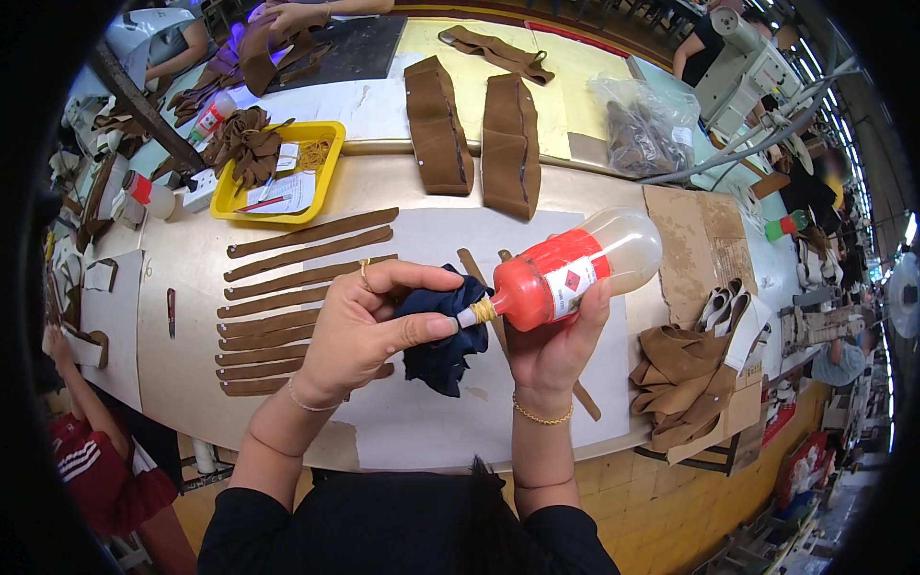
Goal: The person applies glue from a red-capped bottle to brown leather pieces and long leather strips on a white worktable. They handle the pieces one at a time, apply glue along edges, and place them back on the table. The person also wipes the glue bottle nozzle with a dark cloth during the process.
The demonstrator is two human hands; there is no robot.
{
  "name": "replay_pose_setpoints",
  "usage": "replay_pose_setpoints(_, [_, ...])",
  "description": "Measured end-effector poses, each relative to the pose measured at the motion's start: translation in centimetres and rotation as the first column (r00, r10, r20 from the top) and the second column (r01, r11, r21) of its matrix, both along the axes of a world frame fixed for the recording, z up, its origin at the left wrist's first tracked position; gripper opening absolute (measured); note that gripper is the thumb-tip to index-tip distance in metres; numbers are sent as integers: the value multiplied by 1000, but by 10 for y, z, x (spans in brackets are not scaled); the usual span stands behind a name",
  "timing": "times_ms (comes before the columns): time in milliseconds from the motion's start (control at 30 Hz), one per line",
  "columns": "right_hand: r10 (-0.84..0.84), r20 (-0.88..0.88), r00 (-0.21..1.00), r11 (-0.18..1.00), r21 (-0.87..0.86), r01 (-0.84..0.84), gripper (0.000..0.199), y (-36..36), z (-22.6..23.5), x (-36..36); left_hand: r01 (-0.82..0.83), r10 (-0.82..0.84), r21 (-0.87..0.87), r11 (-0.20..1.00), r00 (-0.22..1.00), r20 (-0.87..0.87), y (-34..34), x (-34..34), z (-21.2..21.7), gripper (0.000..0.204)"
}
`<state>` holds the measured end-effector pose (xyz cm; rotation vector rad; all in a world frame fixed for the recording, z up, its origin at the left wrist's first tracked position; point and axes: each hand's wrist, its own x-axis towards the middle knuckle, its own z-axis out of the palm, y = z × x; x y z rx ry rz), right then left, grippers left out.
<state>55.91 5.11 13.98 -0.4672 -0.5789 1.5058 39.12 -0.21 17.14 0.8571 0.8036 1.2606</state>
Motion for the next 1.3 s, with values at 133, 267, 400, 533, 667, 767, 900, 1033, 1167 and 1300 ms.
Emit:
replay_pose_setpoints(133, [36,29,999,999,4,-36,60,0,-2,3,20,-23,-18,1000,986,-167,-2,-6,9,31])
replay_pose_setpoints(267, [43,63,997,999,-27,-42,61,0,-4,3,-31,42,74,997,987,-156,-3,-4,7,32])
replay_pose_setpoints(400, [72,43,996,996,-61,-70,59,-2,-6,2,-57,69,110,992,992,-109,-2,-2,5,40])
replay_pose_setpoints(533, [117,-36,992,988,-97,-120,56,0,-9,2,-16,25,87,996,994,-106,-2,-4,5,45])
replay_pose_setpoints(667, [82,-80,993,987,-135,-92,56,-1,-4,-4,-42,46,68,997,997,-56,-3,-2,3,42])
replay_pose_setpoints(767, [116,-55,992,986,-115,-122,57,1,-10,0,-55,59,64,996,997,-52,-3,-2,3,41])
replay_pose_setpoints(900, [122,-84,989,981,-140,-133,56,2,-10,1,-54,58,70,996,997,-50,-3,-2,0,41])
replay_pose_setpoints(1033, [144,-100,984,976,-148,-158,55,4,-11,4,-67,73,112,991,996,-52,-2,-3,-3,40])
replay_pose_setpoints(1167, [161,-107,981,973,-150,-176,55,5,-9,6,-76,83,99,992,994,-66,-4,-4,-1,38])
replay_pose_setpoints(1300, [151,-103,983,968,-186,-168,55,6,-9,9,-90,98,106,990,993,-72,-4,-3,-1,36])
